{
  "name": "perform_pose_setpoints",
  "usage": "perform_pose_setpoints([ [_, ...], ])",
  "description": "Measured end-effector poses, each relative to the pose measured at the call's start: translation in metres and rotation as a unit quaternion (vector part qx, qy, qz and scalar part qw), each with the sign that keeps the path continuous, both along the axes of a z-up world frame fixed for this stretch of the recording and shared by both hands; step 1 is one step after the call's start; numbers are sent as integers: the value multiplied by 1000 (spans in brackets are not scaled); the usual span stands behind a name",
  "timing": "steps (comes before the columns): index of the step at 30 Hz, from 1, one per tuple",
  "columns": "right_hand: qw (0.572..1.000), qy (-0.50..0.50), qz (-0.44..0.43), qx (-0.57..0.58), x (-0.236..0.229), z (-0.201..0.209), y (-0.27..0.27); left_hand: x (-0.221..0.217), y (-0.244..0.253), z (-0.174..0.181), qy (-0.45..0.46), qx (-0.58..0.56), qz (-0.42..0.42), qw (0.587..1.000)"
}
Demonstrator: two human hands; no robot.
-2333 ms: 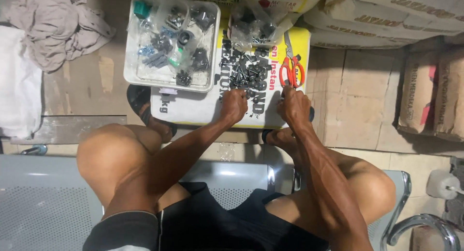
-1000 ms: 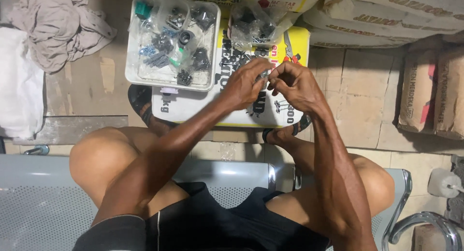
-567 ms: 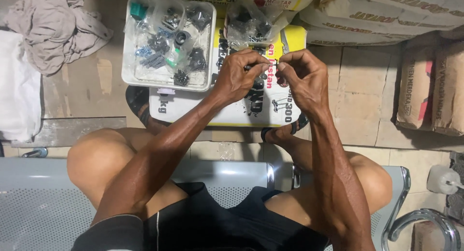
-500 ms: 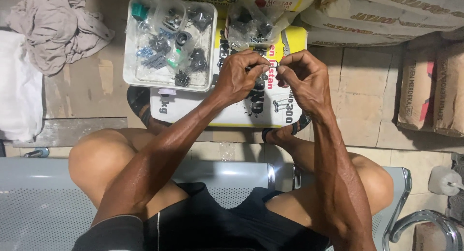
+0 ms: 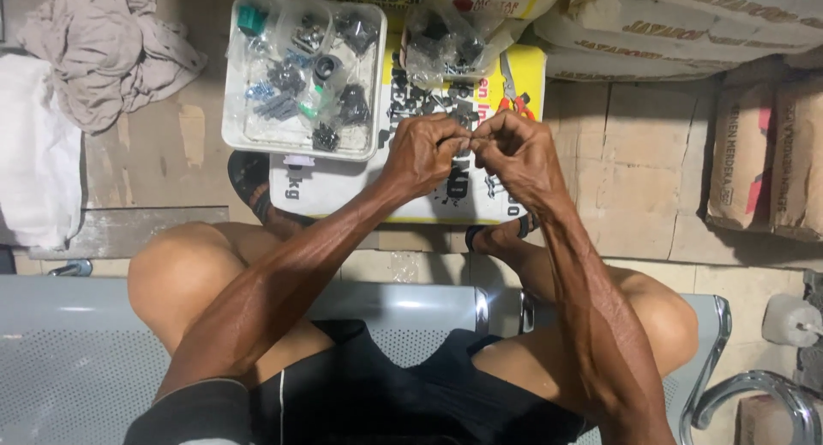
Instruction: The person sits cross-legged on a metal bench and sorts small black plastic fasteners from a pile on a yellow box. They pick up individual fasteners, separate them, and place them into a white plastic container. A pair of red scissors is visible on the box but is not used during the task.
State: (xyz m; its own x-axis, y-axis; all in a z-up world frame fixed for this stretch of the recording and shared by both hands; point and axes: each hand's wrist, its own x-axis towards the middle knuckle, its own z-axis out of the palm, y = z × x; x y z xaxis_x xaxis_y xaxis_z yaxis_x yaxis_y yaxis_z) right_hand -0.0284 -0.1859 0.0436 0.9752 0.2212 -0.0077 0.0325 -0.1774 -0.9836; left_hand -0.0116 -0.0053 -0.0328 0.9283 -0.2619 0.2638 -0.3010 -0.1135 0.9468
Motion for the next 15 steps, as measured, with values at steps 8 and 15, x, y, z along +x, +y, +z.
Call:
perform_pose_setpoints([
  [8, 986, -113, -68, -101, 3, 12, -1, -11, -2, 71, 38, 21, 97, 994],
  [15, 939, -237, -59, -242, -3, 4, 3, -11, -11, 47, 270, -174, 43, 946],
])
